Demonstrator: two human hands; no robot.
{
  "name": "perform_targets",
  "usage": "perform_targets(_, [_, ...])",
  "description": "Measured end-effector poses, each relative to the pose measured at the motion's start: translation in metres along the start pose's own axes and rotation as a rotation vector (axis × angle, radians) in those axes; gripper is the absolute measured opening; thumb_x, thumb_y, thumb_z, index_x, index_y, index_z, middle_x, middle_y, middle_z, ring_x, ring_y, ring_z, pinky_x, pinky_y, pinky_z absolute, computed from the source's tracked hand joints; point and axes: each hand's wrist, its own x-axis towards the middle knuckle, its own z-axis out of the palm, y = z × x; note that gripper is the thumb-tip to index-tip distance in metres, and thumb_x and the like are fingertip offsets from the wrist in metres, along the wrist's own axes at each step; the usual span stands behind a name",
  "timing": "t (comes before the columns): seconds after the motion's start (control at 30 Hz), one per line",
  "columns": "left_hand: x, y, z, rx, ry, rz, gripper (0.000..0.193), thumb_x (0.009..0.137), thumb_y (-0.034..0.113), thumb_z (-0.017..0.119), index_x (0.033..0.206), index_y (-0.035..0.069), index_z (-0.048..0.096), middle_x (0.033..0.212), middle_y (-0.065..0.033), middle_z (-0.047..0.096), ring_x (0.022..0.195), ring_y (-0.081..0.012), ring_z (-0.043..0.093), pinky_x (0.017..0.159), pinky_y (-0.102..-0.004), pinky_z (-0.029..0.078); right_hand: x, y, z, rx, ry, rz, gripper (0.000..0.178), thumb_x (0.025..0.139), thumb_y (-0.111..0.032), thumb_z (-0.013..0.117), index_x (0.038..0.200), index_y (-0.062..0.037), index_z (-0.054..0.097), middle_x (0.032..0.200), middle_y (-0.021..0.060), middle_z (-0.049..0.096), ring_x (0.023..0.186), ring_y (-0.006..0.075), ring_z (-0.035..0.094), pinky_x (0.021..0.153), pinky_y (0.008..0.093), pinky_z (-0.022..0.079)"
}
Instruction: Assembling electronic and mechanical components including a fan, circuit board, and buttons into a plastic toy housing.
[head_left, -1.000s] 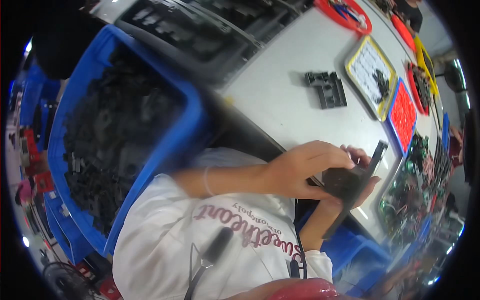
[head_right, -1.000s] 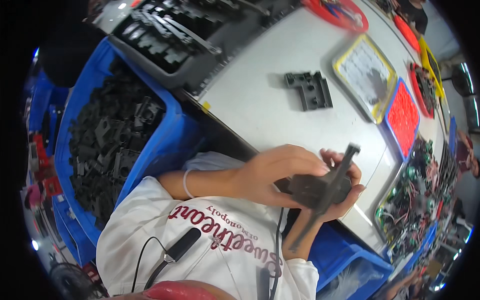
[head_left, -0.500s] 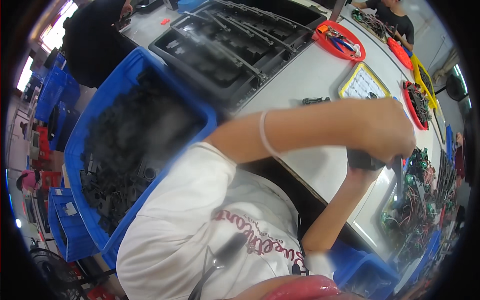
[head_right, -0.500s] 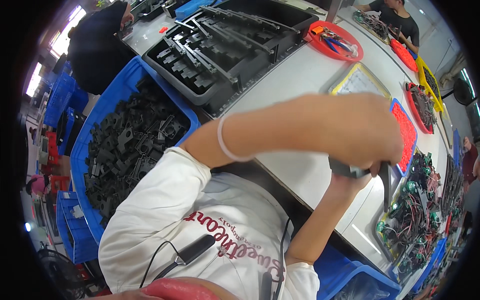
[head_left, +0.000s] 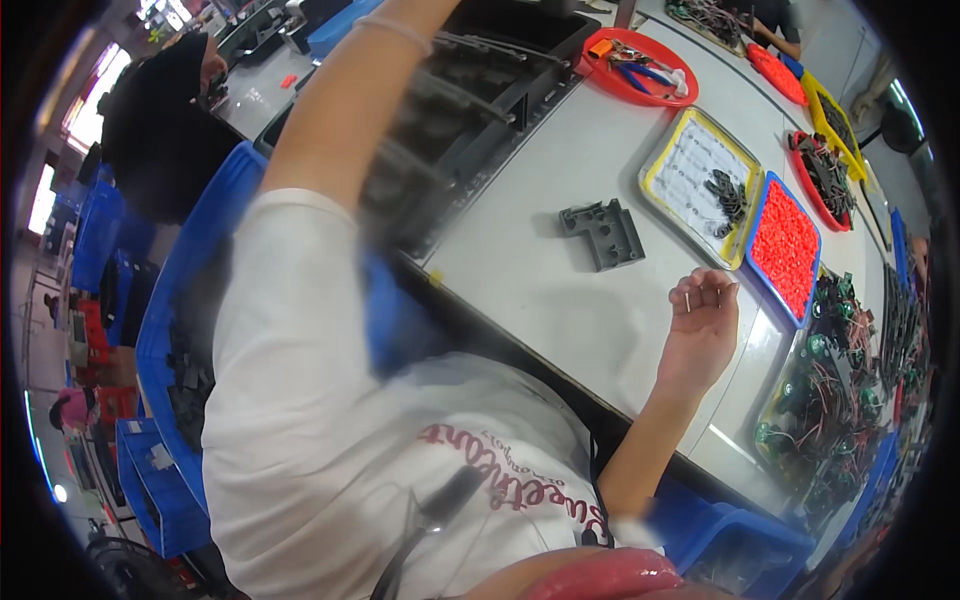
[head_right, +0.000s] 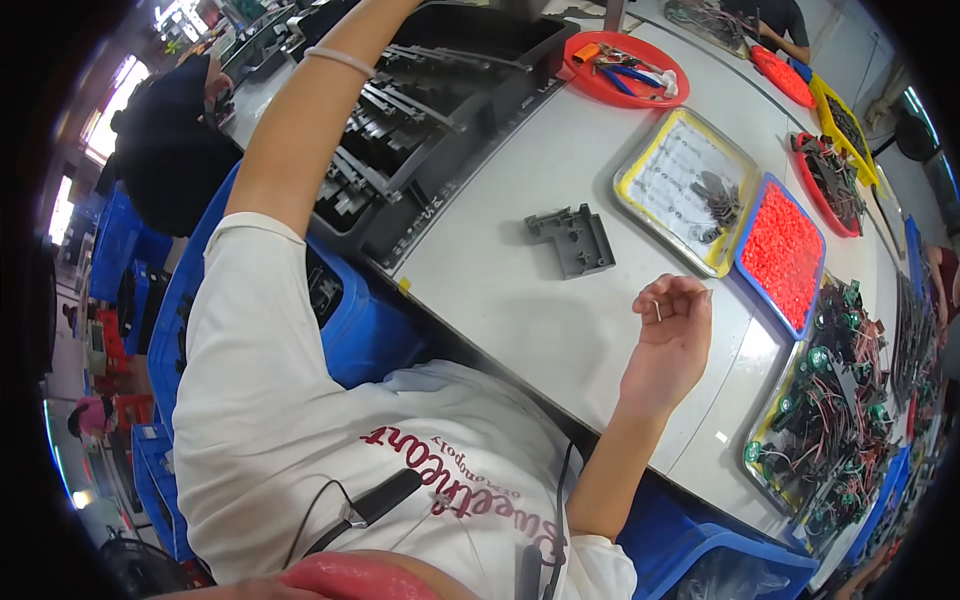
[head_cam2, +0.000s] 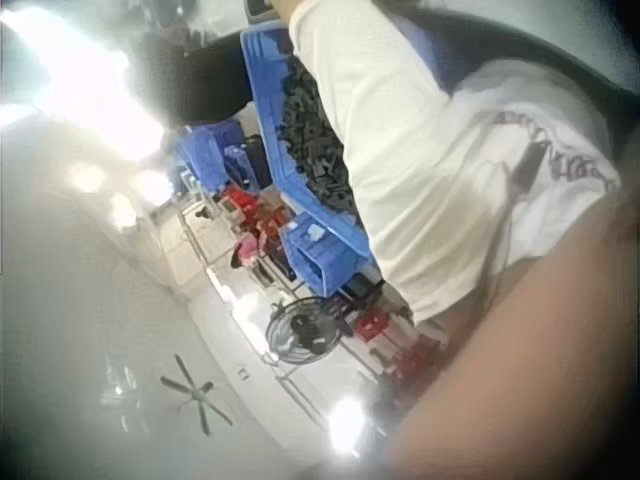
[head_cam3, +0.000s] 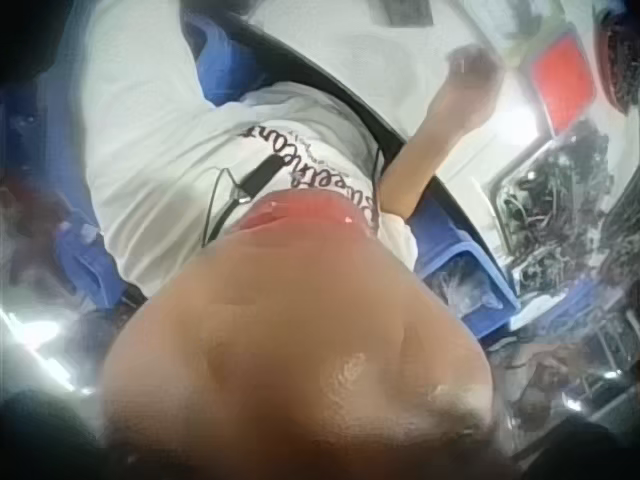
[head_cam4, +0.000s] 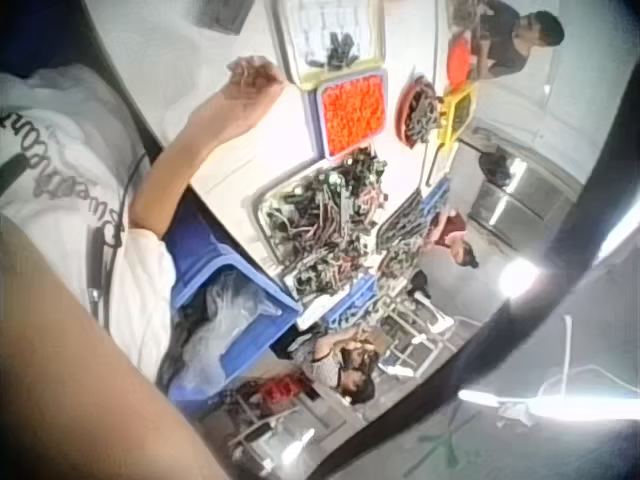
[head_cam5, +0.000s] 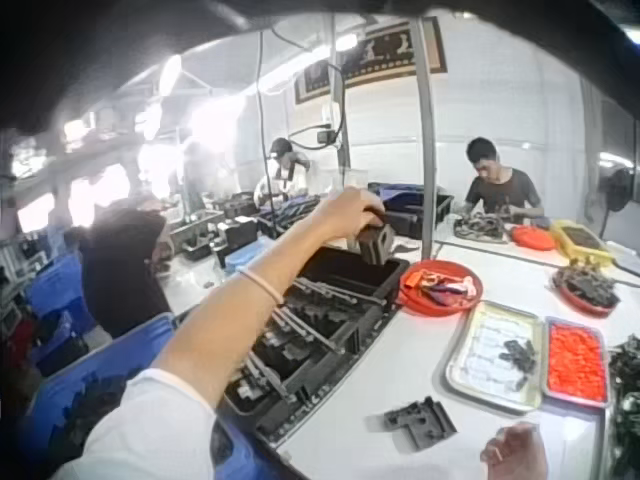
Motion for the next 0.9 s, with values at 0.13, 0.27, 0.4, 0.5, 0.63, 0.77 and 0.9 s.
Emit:
perform_targets(0.13, [-0.042,-0.027,0.036,-0.015,-0.255,-0.02,0.025,0.075,0.027,0.068,0.09,0.007,0.071,0.087,-0.016,0.068,0.084,-0.0348,0.063,0.075,-0.0419,0.049,-0.003,0.0,0.005,-0.12,0.003,-0.02,0.029,0.099,-0.027,0.04,0.093,-0.002,0.055,0.084,0.0094,0.056,0.075,0.0163,0.052,0.068,0.0297,0.042])
perform_targets(0.27, [-0.058,-0.02,0.067,-0.345,-0.331,-0.054,0.023,0.076,0.018,0.068,0.092,0.002,0.069,0.088,-0.0173,0.068,0.083,-0.0304,0.065,0.075,-0.0373,0.049,-0.002,0.002,0.006,-0.204,-0.043,0.019,0.029,0.098,-0.027,0.041,0.093,-0.001,0.054,0.08,0.0092,0.056,0.072,0.0157,0.052,0.067,0.0287,0.042])
perform_targets(0.4, [-0.057,-0.021,0.074,-0.341,-0.329,-0.031,0.026,0.079,0.021,0.067,0.095,0.001,0.067,0.089,-0.0184,0.067,0.083,-0.0327,0.064,0.075,-0.0381,0.049,-0.005,0.001,0.011,-0.309,-0.095,0.088,0.026,0.097,-0.024,0.044,0.093,-0.0006,0.054,0.078,0.0087,0.057,0.069,0.0152,0.052,0.067,0.0281,0.042])
perform_targets(0.5, [-0.06,-0.024,0.094,-0.308,-0.393,-0.029,0.028,0.086,0.024,0.061,0.101,0.001,0.062,0.099,-0.0205,0.065,0.092,-0.0333,0.062,0.08,-0.0386,0.047,-0.005,0.003,0.015,-0.381,-0.112,0.108,0.023,0.096,-0.022,0.047,0.095,-0.0005,0.055,0.079,0.0085,0.059,0.069,0.0147,0.053,0.068,0.0277,0.042])
perform_targets(0.63, [-0.056,-0.016,0.089,-0.432,-0.462,-0.186,0.033,0.096,0.025,0.048,0.12,0.004,0.05,0.111,-0.0228,0.06,0.106,-0.0343,0.058,0.091,-0.04,0.044,-0.009,0.005,0.021,-0.606,-0.051,0.012,0.019,0.094,-0.017,0.05,0.1,0.0,0.056,0.083,0.0085,0.06,0.072,0.0138,0.055,0.07,0.027,0.043])
perform_targets(0.77, [-0.046,-0.021,0.087,-0.308,-0.377,-0.003,0.026,0.08,0.02,0.067,0.1,0.005,0.063,0.096,-0.019,0.066,0.092,-0.033,0.063,0.08,-0.04,0.048,-0.009,0.01,0.024,-0.698,-0.159,0.013,0.017,0.093,-0.012,0.054,0.102,0.0018,0.058,0.085,0.0076,0.06,0.077,0.0133,0.057,0.072,0.0265,0.046])
perform_targets(0.9, [-0.05,-0.013,0.087,-0.182,-0.261,-0.071,0.02,0.073,0.015,0.069,0.089,0.003,0.065,0.088,-0.0191,0.066,0.088,-0.0363,0.062,0.075,-0.0431,0.048,-0.009,0.015,0.021,-0.758,-0.224,-0.001,0.016,0.092,-0.01,0.055,0.099,0.0027,0.06,0.084,0.0071,0.062,0.077,0.0123,0.057,0.073,0.0252,0.046])
